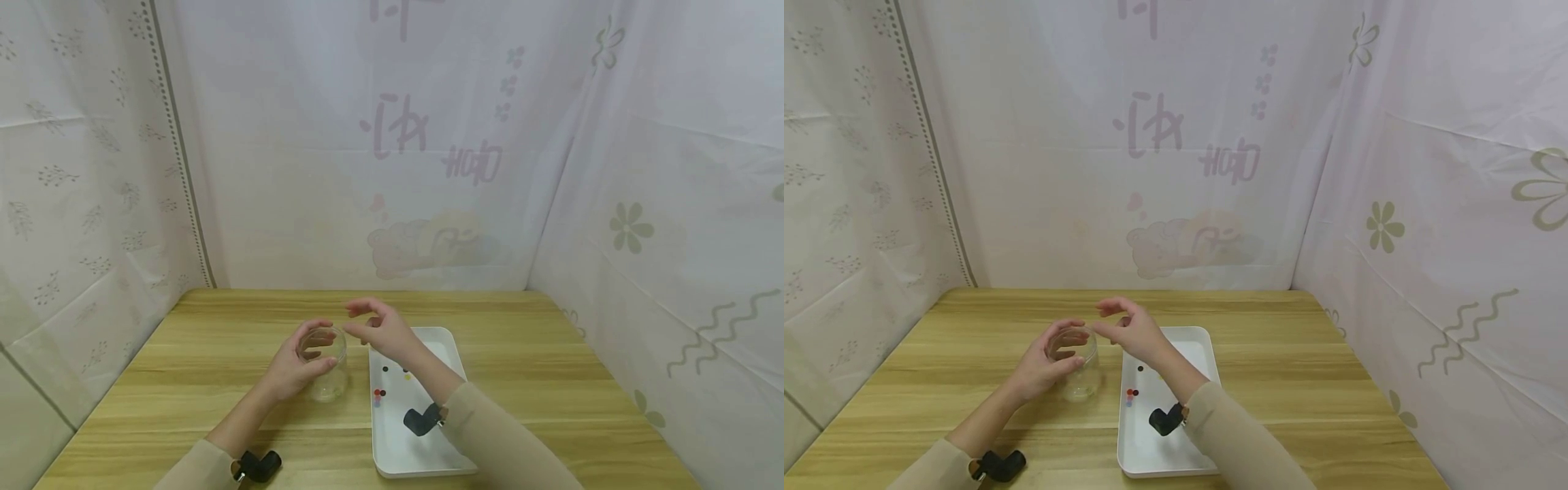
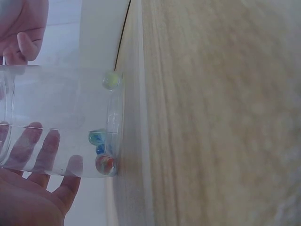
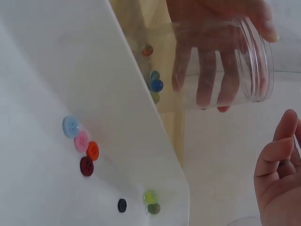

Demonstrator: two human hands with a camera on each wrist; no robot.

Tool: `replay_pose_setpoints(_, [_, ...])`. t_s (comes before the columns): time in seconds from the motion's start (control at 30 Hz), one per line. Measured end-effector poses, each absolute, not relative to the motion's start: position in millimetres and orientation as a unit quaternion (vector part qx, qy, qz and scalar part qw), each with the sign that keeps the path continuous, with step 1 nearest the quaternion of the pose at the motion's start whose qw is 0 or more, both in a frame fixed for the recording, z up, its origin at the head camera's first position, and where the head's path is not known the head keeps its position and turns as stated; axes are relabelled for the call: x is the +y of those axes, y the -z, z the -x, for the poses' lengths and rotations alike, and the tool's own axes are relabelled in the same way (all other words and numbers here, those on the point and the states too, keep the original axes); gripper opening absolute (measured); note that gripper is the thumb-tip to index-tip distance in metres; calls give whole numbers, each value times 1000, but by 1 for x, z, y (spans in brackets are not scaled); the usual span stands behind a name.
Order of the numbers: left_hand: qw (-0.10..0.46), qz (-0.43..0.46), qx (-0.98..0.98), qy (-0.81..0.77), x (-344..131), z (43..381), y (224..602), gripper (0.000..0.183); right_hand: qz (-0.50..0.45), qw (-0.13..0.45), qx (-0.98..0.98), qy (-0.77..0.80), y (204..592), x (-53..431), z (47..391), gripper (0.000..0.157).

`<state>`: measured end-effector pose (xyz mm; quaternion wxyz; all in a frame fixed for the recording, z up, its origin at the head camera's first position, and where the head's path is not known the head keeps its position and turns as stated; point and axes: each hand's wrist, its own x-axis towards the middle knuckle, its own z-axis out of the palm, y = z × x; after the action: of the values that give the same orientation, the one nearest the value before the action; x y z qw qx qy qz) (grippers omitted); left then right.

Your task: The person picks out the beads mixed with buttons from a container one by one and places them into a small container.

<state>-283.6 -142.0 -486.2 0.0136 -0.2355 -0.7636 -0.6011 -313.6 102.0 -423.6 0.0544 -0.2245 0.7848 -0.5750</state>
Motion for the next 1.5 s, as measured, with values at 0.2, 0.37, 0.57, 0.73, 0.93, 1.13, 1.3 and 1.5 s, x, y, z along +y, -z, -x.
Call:
replay_pose_setpoints(0.2, [16,232,-762,605,-142,284,487,62,208,51,795,567,429,114,317,42])
replay_pose_setpoints(0.37, [17,232,-761,605,-142,283,487,62,190,51,800,568,433,124,321,40])
replay_pose_setpoints(0.57, [18,229,-763,605,-141,283,487,62,166,46,806,566,443,136,328,39])
replay_pose_setpoints(0.73, [20,227,-766,601,-141,283,487,62,153,43,810,564,451,145,335,40])
replay_pose_setpoints(0.93, [20,227,-768,599,-141,283,486,63,143,41,827,542,458,152,340,39])
replay_pose_setpoints(1.13, [22,230,-765,601,-141,284,487,63,134,52,845,514,464,154,342,37])
replay_pose_setpoints(1.3, [21,230,-766,600,-141,284,488,64,131,66,854,499,467,154,343,30])
replay_pose_setpoints(1.5, [21,231,-765,600,-141,284,487,67,135,78,873,462,472,152,346,24])
